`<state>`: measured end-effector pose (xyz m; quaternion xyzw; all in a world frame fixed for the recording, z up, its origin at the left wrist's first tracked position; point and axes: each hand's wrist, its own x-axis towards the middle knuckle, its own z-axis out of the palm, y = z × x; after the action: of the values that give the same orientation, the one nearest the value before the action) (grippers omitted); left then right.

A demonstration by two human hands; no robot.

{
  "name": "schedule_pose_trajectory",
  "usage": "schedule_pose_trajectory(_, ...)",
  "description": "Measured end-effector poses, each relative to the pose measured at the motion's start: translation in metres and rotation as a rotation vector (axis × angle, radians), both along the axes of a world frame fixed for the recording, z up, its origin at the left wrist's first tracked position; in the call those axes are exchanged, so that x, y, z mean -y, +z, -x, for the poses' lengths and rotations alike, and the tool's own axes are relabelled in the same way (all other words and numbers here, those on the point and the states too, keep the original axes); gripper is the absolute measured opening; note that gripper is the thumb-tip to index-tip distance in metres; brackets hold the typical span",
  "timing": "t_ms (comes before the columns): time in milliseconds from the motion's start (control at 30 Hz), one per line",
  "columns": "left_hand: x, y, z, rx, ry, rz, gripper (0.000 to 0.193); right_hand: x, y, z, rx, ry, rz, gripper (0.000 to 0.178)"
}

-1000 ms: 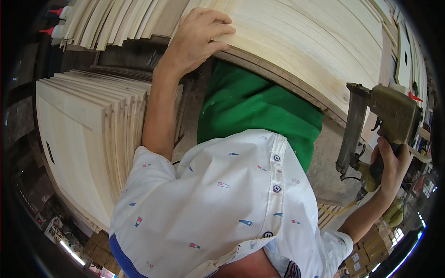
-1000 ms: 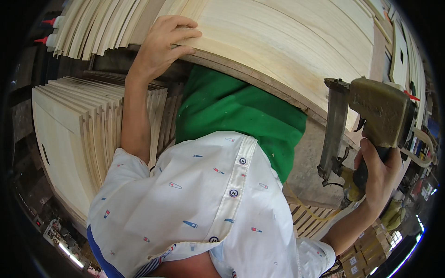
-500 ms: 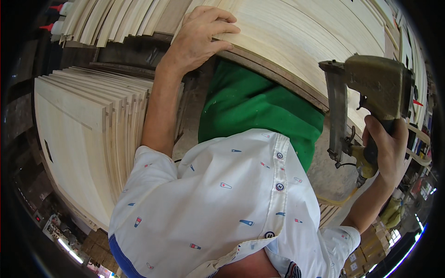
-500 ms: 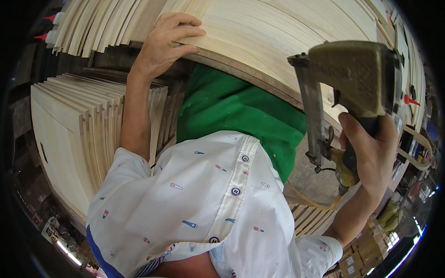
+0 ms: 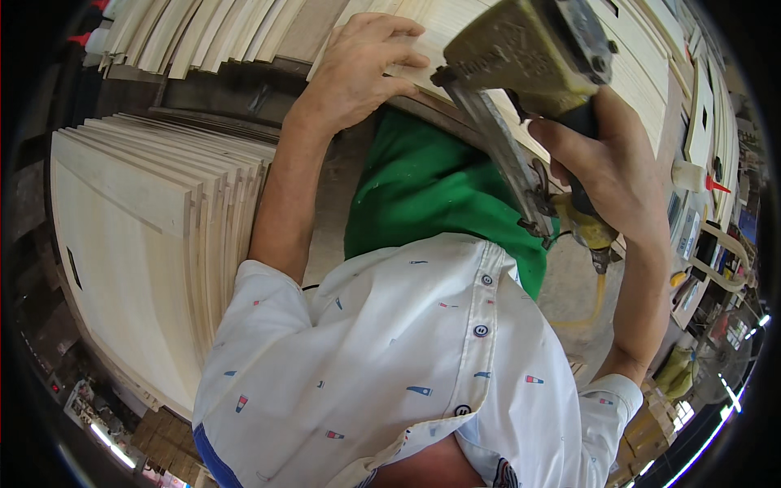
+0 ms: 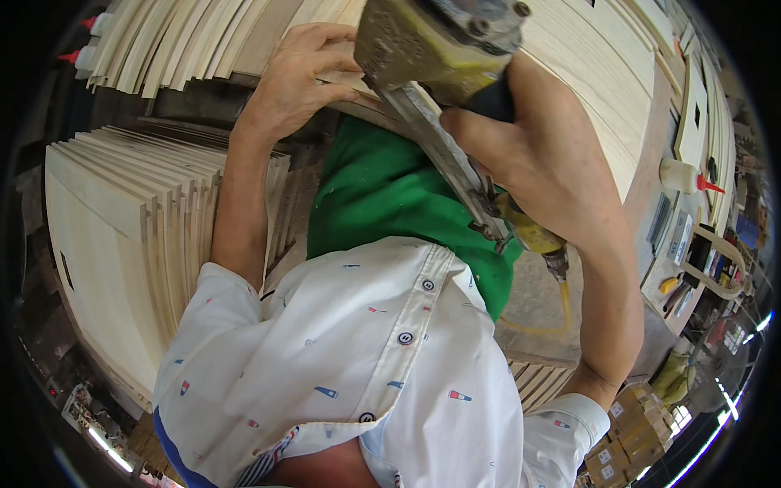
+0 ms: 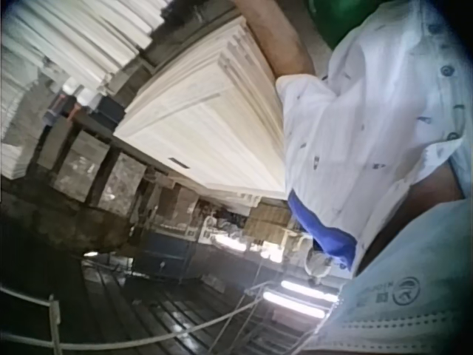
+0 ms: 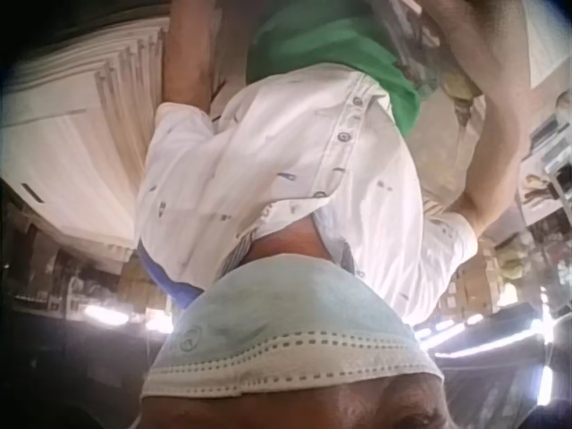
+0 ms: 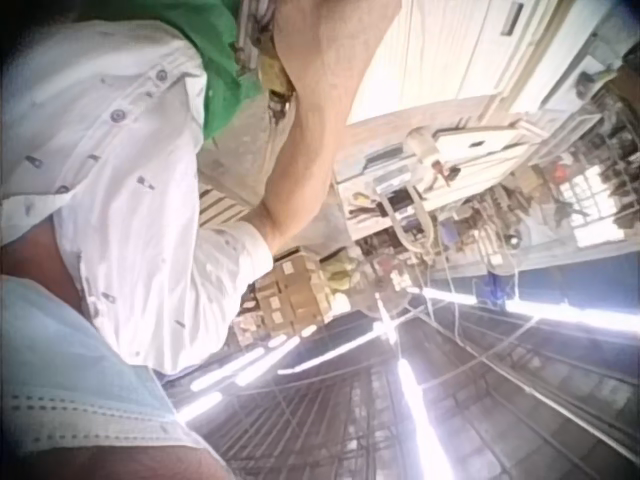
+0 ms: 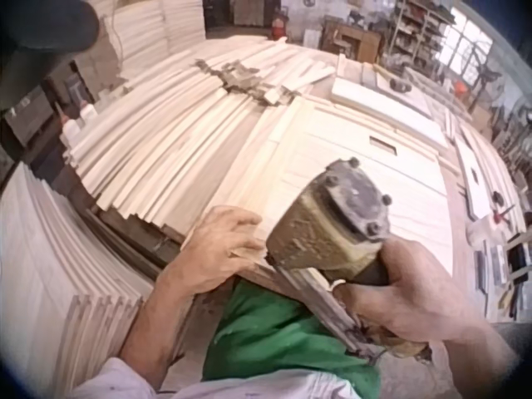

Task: Applying glue and using a pneumatic nail gun to attach wooden slats to a large wood panel.

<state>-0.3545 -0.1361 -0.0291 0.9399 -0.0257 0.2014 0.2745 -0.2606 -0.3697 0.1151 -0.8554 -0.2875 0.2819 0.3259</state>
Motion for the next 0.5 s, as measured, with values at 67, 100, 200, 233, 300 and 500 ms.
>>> schedule_pose_trajectory(67,0.001,-0.001,0.000,0.010,0.007,0.014,0.027,-0.007,-0.004,-0.001,0.005,0.057,-0.033,0.027)
schedule_pose_trajectory(100,0.002,-0.002,-0.002,0.006,0.005,0.036,0.028,-0.008,-0.009,-0.002,0.048,0.092,-0.071,0.028)
schedule_pose_trajectory(200,0.000,-0.003,-0.006,-0.003,-0.020,0.048,0.031,-0.009,-0.013,-0.004,0.105,0.137,-0.117,0.028)
schedule_pose_trajectory(233,-0.001,-0.002,-0.008,-0.009,-0.040,0.034,0.031,-0.008,-0.014,-0.003,0.120,0.151,-0.130,0.028)
schedule_pose_trajectory(300,0.001,0.003,-0.006,-0.020,-0.029,0.013,0.031,0.000,-0.009,-0.003,0.154,0.145,-0.108,0.027)
schedule_pose_trajectory(500,0.003,0.013,-0.003,-0.012,-0.045,0.046,0.032,0.055,0.013,0.006,0.006,-0.168,0.112,0.026)
